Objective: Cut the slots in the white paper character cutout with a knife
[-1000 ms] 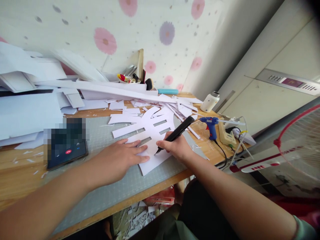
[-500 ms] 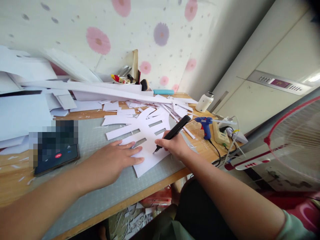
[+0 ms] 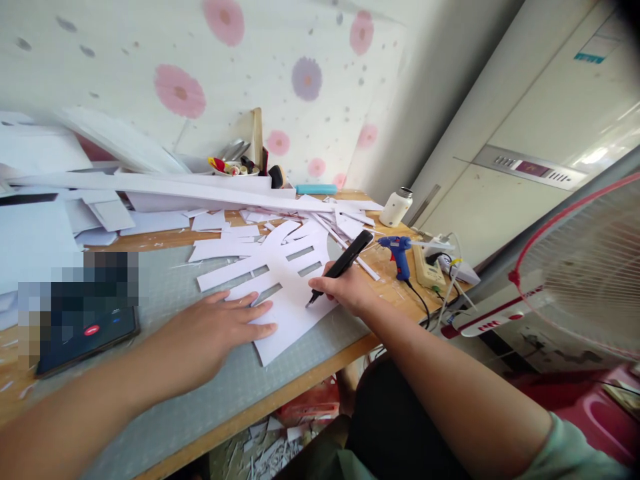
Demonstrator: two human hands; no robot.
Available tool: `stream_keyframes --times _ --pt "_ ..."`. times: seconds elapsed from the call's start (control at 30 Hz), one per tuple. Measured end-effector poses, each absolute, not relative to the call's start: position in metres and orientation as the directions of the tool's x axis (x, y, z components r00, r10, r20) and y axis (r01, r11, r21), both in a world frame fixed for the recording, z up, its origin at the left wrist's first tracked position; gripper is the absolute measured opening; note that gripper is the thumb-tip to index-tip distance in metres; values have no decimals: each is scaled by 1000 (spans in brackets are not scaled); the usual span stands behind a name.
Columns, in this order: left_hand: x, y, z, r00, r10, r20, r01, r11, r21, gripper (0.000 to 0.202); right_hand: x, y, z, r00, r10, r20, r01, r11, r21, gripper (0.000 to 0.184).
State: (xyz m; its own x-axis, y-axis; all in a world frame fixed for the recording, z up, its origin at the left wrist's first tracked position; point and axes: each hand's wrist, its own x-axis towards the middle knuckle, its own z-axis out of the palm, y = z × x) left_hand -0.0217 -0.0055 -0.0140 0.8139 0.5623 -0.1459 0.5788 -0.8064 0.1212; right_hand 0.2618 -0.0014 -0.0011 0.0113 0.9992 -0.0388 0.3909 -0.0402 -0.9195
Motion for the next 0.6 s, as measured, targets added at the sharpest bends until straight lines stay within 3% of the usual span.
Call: stream_keyframes --times 0.13,0.6 --pt "-23 -2 -19 823 558 -106 568 -809 154 94 268 2 2 6 997 -73 394 -69 -916 32" --pt "-20 -3 -13 786 582 -207 612 -781 129 95 295 19 -12 -7 999 -46 368 -40 -929 32"
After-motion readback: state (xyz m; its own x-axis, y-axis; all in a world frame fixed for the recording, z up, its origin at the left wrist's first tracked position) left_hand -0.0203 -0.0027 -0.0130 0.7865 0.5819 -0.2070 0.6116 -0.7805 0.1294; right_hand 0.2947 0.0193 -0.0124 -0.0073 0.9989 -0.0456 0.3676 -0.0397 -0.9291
